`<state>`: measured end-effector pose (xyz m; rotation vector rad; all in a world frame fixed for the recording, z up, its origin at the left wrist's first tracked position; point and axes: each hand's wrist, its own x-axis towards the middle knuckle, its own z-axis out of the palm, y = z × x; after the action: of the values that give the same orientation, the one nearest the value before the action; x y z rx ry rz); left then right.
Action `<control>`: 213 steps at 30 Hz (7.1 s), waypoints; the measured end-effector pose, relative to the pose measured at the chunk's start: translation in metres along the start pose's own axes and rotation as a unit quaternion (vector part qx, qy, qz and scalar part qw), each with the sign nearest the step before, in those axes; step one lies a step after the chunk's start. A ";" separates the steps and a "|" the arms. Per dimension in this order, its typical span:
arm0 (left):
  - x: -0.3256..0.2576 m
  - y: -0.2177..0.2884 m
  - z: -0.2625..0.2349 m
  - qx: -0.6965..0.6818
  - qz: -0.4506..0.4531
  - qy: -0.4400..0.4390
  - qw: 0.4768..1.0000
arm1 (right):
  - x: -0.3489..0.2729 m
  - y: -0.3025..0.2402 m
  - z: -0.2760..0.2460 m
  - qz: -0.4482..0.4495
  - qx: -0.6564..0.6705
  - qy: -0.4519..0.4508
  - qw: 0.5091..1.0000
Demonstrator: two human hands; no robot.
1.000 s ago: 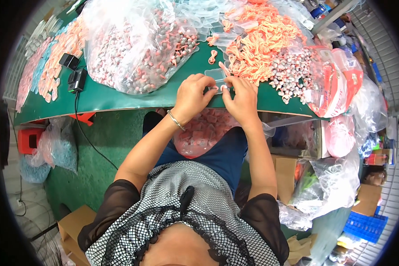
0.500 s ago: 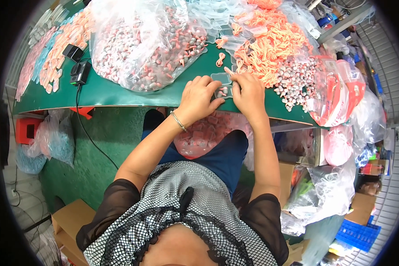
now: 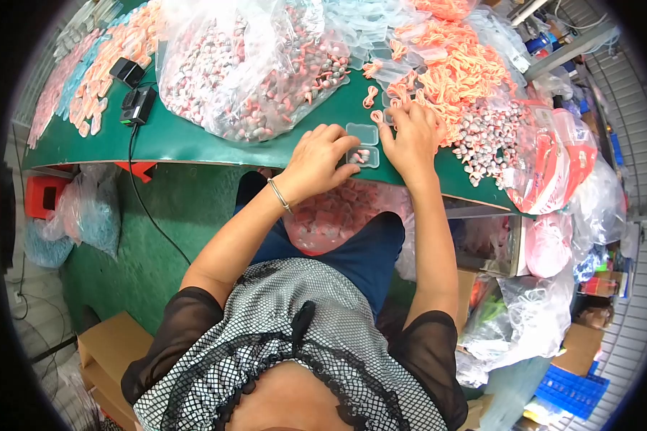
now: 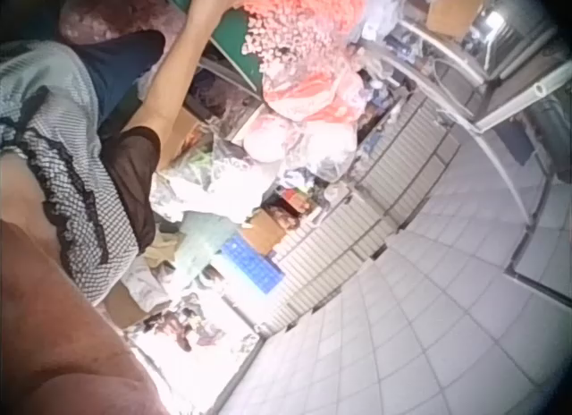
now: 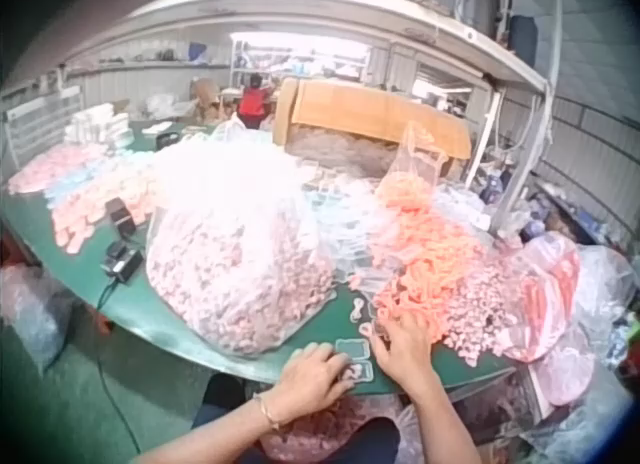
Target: Sort and place small peach-colored bow accessories into a clear plastic container.
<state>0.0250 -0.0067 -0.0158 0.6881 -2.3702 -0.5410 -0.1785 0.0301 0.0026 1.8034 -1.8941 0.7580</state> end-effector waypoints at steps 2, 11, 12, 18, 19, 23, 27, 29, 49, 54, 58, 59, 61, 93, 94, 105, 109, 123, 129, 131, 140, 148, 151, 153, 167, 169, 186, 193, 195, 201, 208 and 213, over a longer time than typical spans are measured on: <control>0.000 0.000 -0.003 0.002 0.000 -0.005 1.000 | -0.001 -0.001 -0.002 -0.001 -0.007 -0.065 0.998; -0.004 -0.004 -0.012 -0.015 -0.002 -0.031 0.999 | -0.002 -0.006 0.001 -0.022 -0.045 -0.064 0.997; -0.004 -0.005 -0.013 -0.019 -0.001 -0.033 0.999 | -0.002 -0.006 0.001 -0.022 -0.045 -0.065 0.997; -0.006 -0.009 -0.012 -0.035 -0.009 -0.035 0.999 | -0.010 -0.015 -0.021 0.001 0.190 -0.073 0.979; -0.005 -0.009 -0.012 -0.036 -0.009 -0.036 0.999 | -0.014 -0.020 -0.027 0.002 0.189 -0.074 0.979; -0.004 -0.009 -0.014 -0.045 -0.017 -0.036 0.998 | -0.025 -0.033 -0.035 -0.049 0.197 -0.137 0.970; -0.003 -0.008 -0.013 -0.053 -0.022 -0.029 0.998 | -0.023 -0.033 -0.032 -0.067 0.173 -0.121 0.975; -0.004 -0.008 -0.013 -0.050 -0.023 -0.027 0.998 | -0.021 -0.027 -0.031 -0.043 0.210 -0.105 0.971; -0.006 -0.011 -0.011 -0.042 0.029 -0.007 0.999 | -0.038 -0.032 -0.035 -0.045 0.293 -0.091 0.951; -0.003 -0.010 0.000 -0.020 0.075 0.034 0.996 | -0.049 -0.029 -0.021 -0.052 0.260 -0.061 0.962; -0.004 -0.016 -0.002 -0.045 0.086 0.019 0.995 | -0.049 -0.034 -0.020 -0.035 0.269 -0.068 0.960; -0.004 -0.018 -0.003 -0.050 0.080 0.012 0.995 | -0.050 -0.035 -0.018 -0.028 0.280 -0.063 0.958; -0.005 -0.019 -0.004 -0.055 0.074 0.006 0.996 | -0.048 -0.034 -0.018 -0.023 0.290 -0.058 0.955; 0.094 -0.033 0.017 0.068 -0.111 -0.030 0.991 | -0.049 -0.028 -0.030 -0.046 0.045 0.003 0.998; 0.088 -0.030 0.010 0.061 -0.113 -0.013 0.992 | -0.054 -0.028 -0.028 -0.049 0.036 -0.007 0.998; 0.049 -0.039 -0.014 0.026 -0.045 -0.030 0.998 | -0.060 -0.035 -0.035 0.011 0.116 -0.014 0.993; 0.053 -0.039 -0.014 0.024 -0.043 -0.057 0.997 | -0.063 0.012 -0.053 0.077 0.145 0.037 0.986; 0.028 -0.011 -0.028 0.027 0.055 -0.065 0.996 | -0.098 0.086 -0.072 0.237 -0.102 0.068 0.964; 0.022 -0.012 -0.034 0.014 0.048 -0.079 0.996 | -0.106 0.108 -0.065 0.247 -0.105 -0.007 0.963; 0.023 -0.012 -0.039 0.017 0.040 -0.097 0.994 | -0.107 0.116 -0.063 0.235 -0.091 0.021 0.968; 0.041 -0.030 -0.029 0.024 -0.026 -0.018 0.999 | -0.120 0.117 -0.069 0.269 -0.053 0.058 0.960; 0.065 -0.042 -0.007 0.048 -0.068 -0.071 0.994 | -0.120 0.125 -0.063 0.221 -0.113 0.092 0.964; 0.063 -0.039 -0.010 0.043 -0.076 -0.064 0.994 | -0.119 0.120 -0.067 0.245 -0.058 0.102 0.962; 0.060 -0.034 -0.017 0.043 -0.082 -0.053 0.994 | -0.119 0.114 -0.066 0.289 -0.009 0.092 0.953; 0.072 -0.047 -0.021 0.220 -0.089 0.054 0.970 | -0.118 0.108 -0.059 0.233 0.054 0.086 0.967; 0.081 -0.046 -0.019 0.215 -0.107 0.050 0.969 | -0.118 0.107 -0.059 0.219 0.070 0.090 0.969; 0.080 -0.045 -0.015 -0.030 -0.105 0.058 0.992 | -0.098 0.057 -0.058 0.103 0.135 0.072 0.983; 0.058 -0.007 -0.023 -0.429 -0.184 -0.066 0.882 | -0.069 0.023 -0.051 0.011 0.162 0.047 0.986; 0.051 0.005 -0.019 -0.442 -0.238 -0.079 0.861 | -0.063 0.019 -0.045 0.000 0.162 0.038 0.986; 0.027 0.018 0.017 -0.116 -0.001 0.067 0.991 | -0.043 0.007 -0.037 -0.076 0.197 -0.045 0.976; 0.018 0.018 0.025 0.053 0.071 0.067 0.994 | -0.028 0.007 -0.038 -0.108 0.189 -0.124 0.968; 0.008 0.016 0.015 0.041 0.078 0.070 0.994 | -0.019 0.005 -0.038 -0.109 0.189 -0.145 0.965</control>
<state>0.0044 0.0042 -0.0147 0.5519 -2.3000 -0.3200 -0.1848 0.0693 0.0190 2.4309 -1.7642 0.8591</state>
